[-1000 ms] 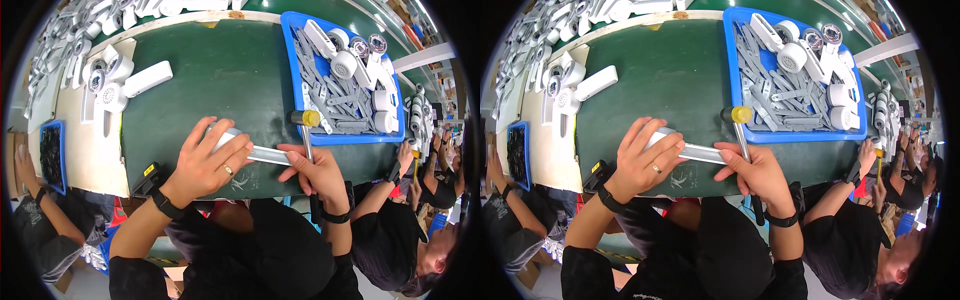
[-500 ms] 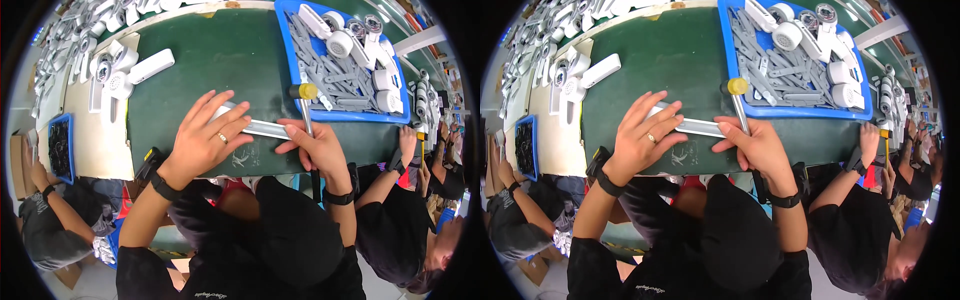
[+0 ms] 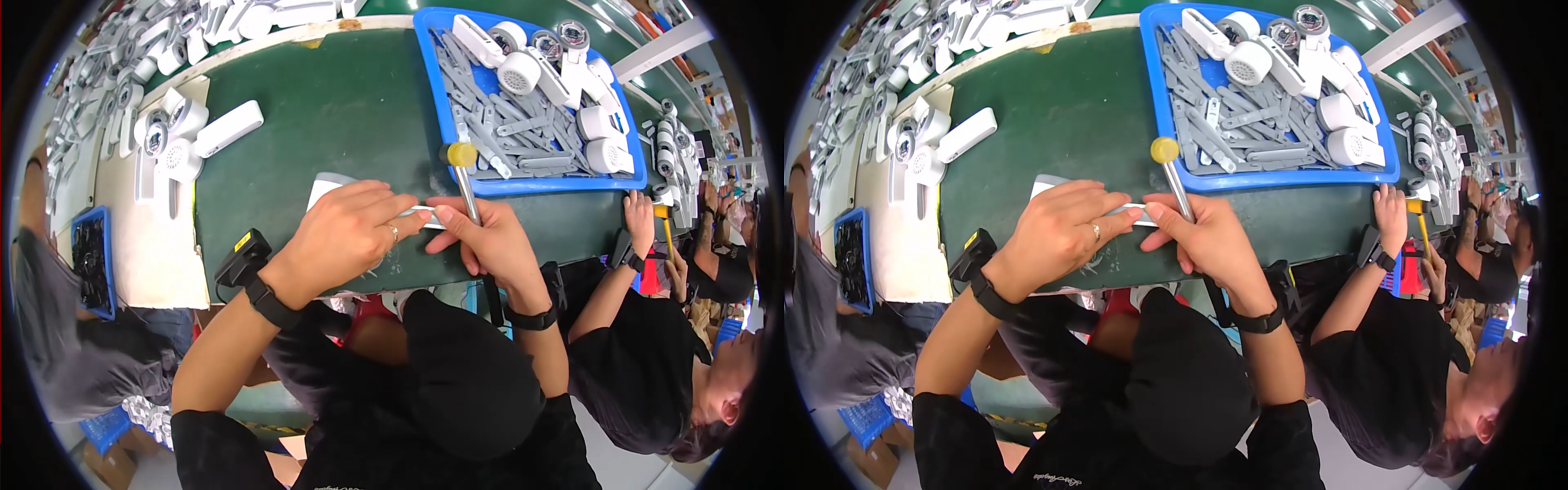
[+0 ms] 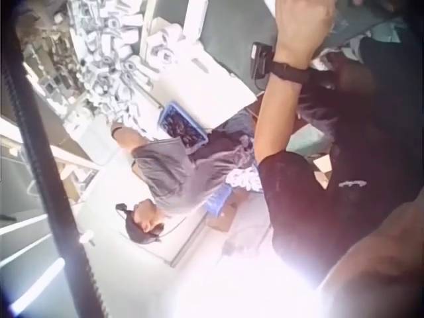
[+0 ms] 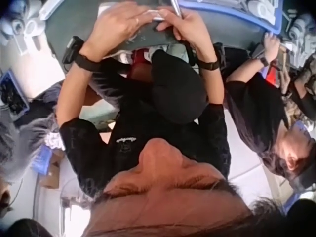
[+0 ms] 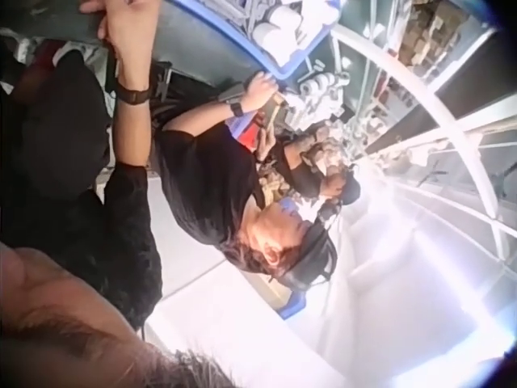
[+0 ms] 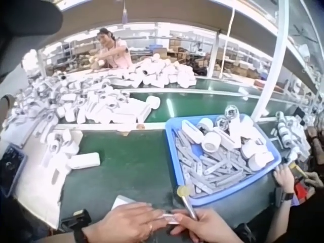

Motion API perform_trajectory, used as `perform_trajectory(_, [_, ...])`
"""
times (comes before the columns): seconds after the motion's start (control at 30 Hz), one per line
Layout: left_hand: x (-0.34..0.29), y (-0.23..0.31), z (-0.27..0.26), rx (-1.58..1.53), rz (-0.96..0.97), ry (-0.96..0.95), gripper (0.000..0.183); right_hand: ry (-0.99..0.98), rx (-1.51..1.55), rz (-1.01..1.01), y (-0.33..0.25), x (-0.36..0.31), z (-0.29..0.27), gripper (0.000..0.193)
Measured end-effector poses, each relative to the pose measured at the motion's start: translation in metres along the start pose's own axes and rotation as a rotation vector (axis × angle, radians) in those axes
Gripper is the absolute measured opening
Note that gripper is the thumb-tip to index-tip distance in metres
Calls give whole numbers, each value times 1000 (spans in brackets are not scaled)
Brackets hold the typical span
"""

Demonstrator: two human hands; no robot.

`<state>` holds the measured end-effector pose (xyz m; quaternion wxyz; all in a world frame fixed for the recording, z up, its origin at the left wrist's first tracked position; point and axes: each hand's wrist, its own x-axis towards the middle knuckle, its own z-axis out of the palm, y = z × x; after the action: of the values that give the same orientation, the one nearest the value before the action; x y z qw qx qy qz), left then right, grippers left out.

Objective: Assemble plastic handheld tool components by inserting pins and using a mallet to secure them.

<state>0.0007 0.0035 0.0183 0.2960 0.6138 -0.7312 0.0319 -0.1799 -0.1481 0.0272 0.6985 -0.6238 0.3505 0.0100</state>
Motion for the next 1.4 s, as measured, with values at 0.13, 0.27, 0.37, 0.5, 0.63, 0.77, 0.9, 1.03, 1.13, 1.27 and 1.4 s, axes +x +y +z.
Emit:
perform_trajectory(0.13, [-5,-7,0,-14,-24,38,17,118,39,-126,-3,-27,2,34])
perform_trajectory(0.27, [7,-2,-3,-1,32,54,16,85,116,-289,22,-57,-27,27])
perform_trajectory(0.37, [6,-2,-4,-10,24,59,16,217,-280,-341,28,-63,-16,35])
perform_trajectory(0.5, [5,-2,-3,-6,24,68,14,334,-389,-320,28,-68,-5,37])
perform_trajectory(0.63, [4,0,-2,-10,13,52,15,429,-435,-378,27,-72,-2,38])
perform_trajectory(0.77, [7,1,-4,-12,23,51,17,549,-356,-491,29,-81,5,38])
perform_trajectory(0.9, [6,-2,-2,12,31,45,19,485,-811,-474,25,-65,13,32])
perform_trajectory(1.03, [7,-1,-3,21,18,29,21,661,-567,-639,29,-66,17,33])
perform_trajectory(1.13, [10,-1,-2,18,35,37,22,605,-913,-471,24,-61,13,34])
perform_trajectory(1.27, [9,-1,-3,5,24,39,23,658,-803,-619,26,-66,14,35])
perform_trajectory(1.4, [7,3,-5,-44,-52,-18,23,496,-673,-560,35,-55,4,38])
